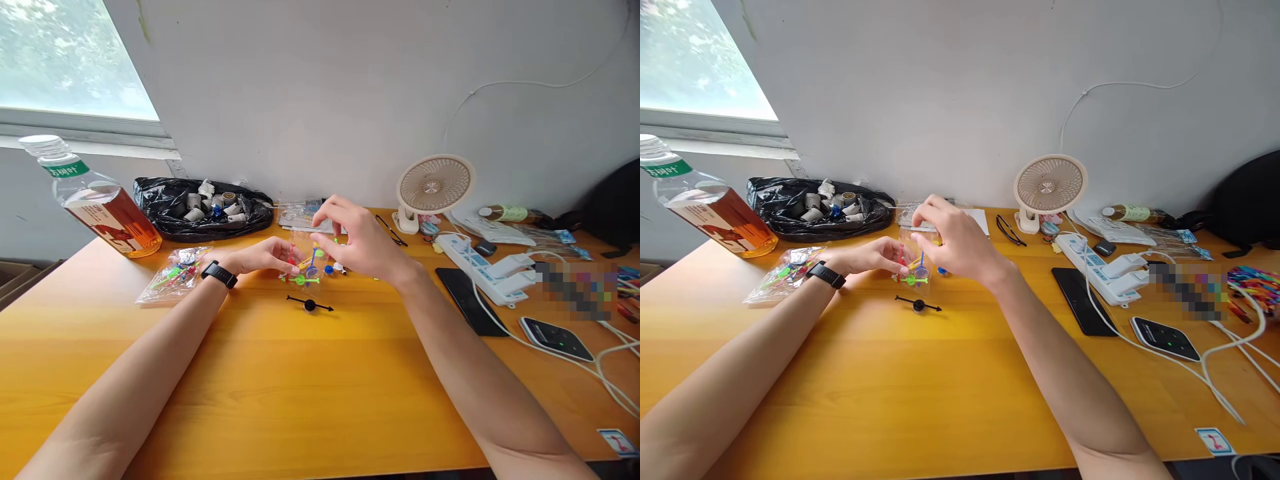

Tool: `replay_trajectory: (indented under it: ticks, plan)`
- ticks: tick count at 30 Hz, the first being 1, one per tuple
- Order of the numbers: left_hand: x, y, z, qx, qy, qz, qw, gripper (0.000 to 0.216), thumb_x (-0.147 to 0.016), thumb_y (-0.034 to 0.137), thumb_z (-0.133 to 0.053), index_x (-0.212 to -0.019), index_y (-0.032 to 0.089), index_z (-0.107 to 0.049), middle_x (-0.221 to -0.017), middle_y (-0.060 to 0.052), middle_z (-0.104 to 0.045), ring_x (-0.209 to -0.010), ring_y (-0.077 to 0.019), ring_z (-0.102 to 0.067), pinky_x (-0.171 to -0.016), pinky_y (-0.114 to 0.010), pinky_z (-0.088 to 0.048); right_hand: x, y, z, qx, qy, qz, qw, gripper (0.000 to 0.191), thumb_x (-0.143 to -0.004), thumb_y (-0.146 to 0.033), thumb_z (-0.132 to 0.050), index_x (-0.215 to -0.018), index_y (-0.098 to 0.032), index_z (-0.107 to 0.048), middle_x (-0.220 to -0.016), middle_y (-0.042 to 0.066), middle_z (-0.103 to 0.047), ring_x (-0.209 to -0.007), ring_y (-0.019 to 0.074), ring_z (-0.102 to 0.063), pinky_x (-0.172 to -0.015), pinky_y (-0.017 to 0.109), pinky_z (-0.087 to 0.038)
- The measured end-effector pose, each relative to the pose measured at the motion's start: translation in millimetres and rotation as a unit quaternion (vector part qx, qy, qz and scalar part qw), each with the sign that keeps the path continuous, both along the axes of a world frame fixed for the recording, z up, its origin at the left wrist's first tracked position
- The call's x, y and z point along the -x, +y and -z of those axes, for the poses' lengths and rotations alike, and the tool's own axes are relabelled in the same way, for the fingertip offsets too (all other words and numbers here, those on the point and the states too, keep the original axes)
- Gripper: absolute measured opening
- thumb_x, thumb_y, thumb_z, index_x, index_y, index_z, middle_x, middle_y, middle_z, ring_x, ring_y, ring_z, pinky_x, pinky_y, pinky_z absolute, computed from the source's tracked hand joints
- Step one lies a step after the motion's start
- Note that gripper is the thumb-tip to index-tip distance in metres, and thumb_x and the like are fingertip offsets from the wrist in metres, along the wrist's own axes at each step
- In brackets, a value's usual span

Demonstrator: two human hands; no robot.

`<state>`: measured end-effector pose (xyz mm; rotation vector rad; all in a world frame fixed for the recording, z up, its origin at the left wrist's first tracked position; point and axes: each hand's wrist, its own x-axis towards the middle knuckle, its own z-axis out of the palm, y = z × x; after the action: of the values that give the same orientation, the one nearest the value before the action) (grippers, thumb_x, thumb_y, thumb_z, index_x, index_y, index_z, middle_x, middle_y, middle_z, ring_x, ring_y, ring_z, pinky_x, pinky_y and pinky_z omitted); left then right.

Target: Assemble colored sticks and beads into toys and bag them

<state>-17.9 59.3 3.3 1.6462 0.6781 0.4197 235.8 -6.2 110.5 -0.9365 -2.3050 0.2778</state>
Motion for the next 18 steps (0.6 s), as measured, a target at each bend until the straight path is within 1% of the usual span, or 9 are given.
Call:
replay_trajectory:
  ticks: [2, 3, 5, 8, 9, 11, 13, 16, 18]
  plan:
    - [-2, 0, 5.2, 0.007, -0.024, -0.020, 0.999, 0.041, -0.082, 0.040, -0.089, -0.112, 0.015, -0.079, -0.101, -0.008, -0.079, -0.083, -0.0164, -0.070, -0.079, -0.027, -0.056, 1, -6, -5.8, -0.007, 0.010, -0.002, 1.000, 0.005, -0.094, -0.019, -0.064, -0.096, -0.020, -0.069, -0.104, 0.006, -0.069, -0.080, 0.0176, -0.058, -0.076, 0.032, -0.042]
    - [-3, 0, 7.9, 0.012, -0.039, -0.030, 0.999, 0.041, -0.082, 0.040, -0.089, -0.112, 0.015, -0.078, -0.099, -0.008, -0.079, -0.081, -0.0158, -0.069, -0.077, -0.026, -0.055, 2, -9, -7.4, 0.010, 0.000, -0.016, 1.000, 0.006, -0.095, -0.020, -0.063, -0.093, -0.021, -0.069, -0.098, 0.004, -0.070, -0.080, 0.0178, -0.058, -0.075, 0.031, -0.041]
    - [-6, -1, 12.9, 0.016, -0.066, -0.052, 0.996, 0.040, -0.081, 0.040, -0.090, -0.108, 0.014, -0.076, -0.095, -0.007, -0.078, -0.080, -0.0154, -0.069, -0.075, -0.025, -0.054, 4, -14, -5.3, 0.076, -0.049, -0.060, 0.994, 0.010, -0.097, -0.022, -0.063, -0.089, -0.021, -0.070, -0.088, 0.002, -0.070, -0.076, 0.0166, -0.058, -0.070, 0.030, -0.040]
    - [-8, -1, 17.7, 0.015, -0.079, -0.066, 0.995, 0.047, -0.077, 0.038, -0.092, -0.113, 0.013, -0.074, -0.101, -0.008, -0.078, -0.088, -0.0175, -0.071, -0.078, -0.025, -0.055, 13, -17, 14.3, 0.173, -0.158, -0.129, 0.964, 0.010, -0.095, -0.019, -0.066, -0.086, -0.021, -0.071, -0.081, 0.001, -0.071, -0.068, 0.0149, -0.058, -0.063, 0.029, -0.036]
    - [-9, -1, 18.4, 0.016, -0.079, -0.066, 0.995, 0.050, -0.076, 0.037, -0.093, -0.116, 0.013, -0.073, -0.105, -0.008, -0.078, -0.091, -0.0182, -0.071, -0.080, -0.025, -0.055, 18, -17, 24.4, 0.182, -0.187, -0.138, 0.955, 0.009, -0.094, -0.018, -0.068, -0.086, -0.020, -0.071, -0.080, 0.001, -0.072, -0.068, 0.0155, -0.060, -0.063, 0.030, -0.036]
    - [-9, -1, 18.6, 0.022, -0.075, -0.065, 0.995, 0.054, -0.073, 0.035, -0.095, -0.119, 0.014, -0.073, -0.109, -0.008, -0.078, -0.094, -0.0185, -0.072, -0.082, -0.026, -0.055, 29, -17, 46.3, 0.166, -0.246, -0.128, 0.946, 0.005, -0.092, -0.017, -0.070, -0.088, -0.019, -0.071, -0.087, 0.005, -0.074, -0.074, 0.0191, -0.063, -0.063, 0.031, -0.035]
    - [-10, -1, 18.1, 0.030, -0.064, -0.056, 0.996, 0.052, -0.072, 0.035, -0.096, -0.115, 0.014, -0.074, -0.106, -0.007, -0.079, -0.090, -0.0174, -0.071, -0.082, -0.026, -0.056, 40, -17, 65.8, 0.148, -0.287, -0.132, 0.937, 0.009, -0.093, -0.012, -0.067, -0.095, -0.019, -0.072, -0.094, 0.008, -0.076, -0.081, 0.0215, -0.066, -0.064, 0.031, -0.035]
    - [-9, -1, 18.3, 0.031, -0.051, -0.053, 0.997, 0.048, -0.075, 0.036, -0.095, -0.114, 0.014, -0.075, -0.101, -0.007, -0.079, -0.085, -0.0164, -0.070, -0.079, -0.026, -0.056, 50, -18, 79.4, 0.156, -0.274, -0.165, 0.934, 0.017, -0.094, -0.007, -0.062, -0.099, -0.018, -0.074, -0.097, 0.008, -0.077, -0.085, 0.0208, -0.067, -0.068, 0.030, -0.039]
    - [-7, -1, 20.0, 0.025, -0.052, -0.066, 0.996, 0.047, -0.078, 0.038, -0.092, -0.116, 0.015, -0.076, -0.101, -0.007, -0.078, -0.085, -0.0166, -0.070, -0.078, -0.026, -0.055, 51, -18, 74.9, 0.178, -0.225, -0.189, 0.939, 0.020, -0.095, -0.006, -0.060, -0.100, -0.017, -0.076, -0.096, 0.007, -0.078, -0.083, 0.0186, -0.066, -0.071, 0.029, -0.041]
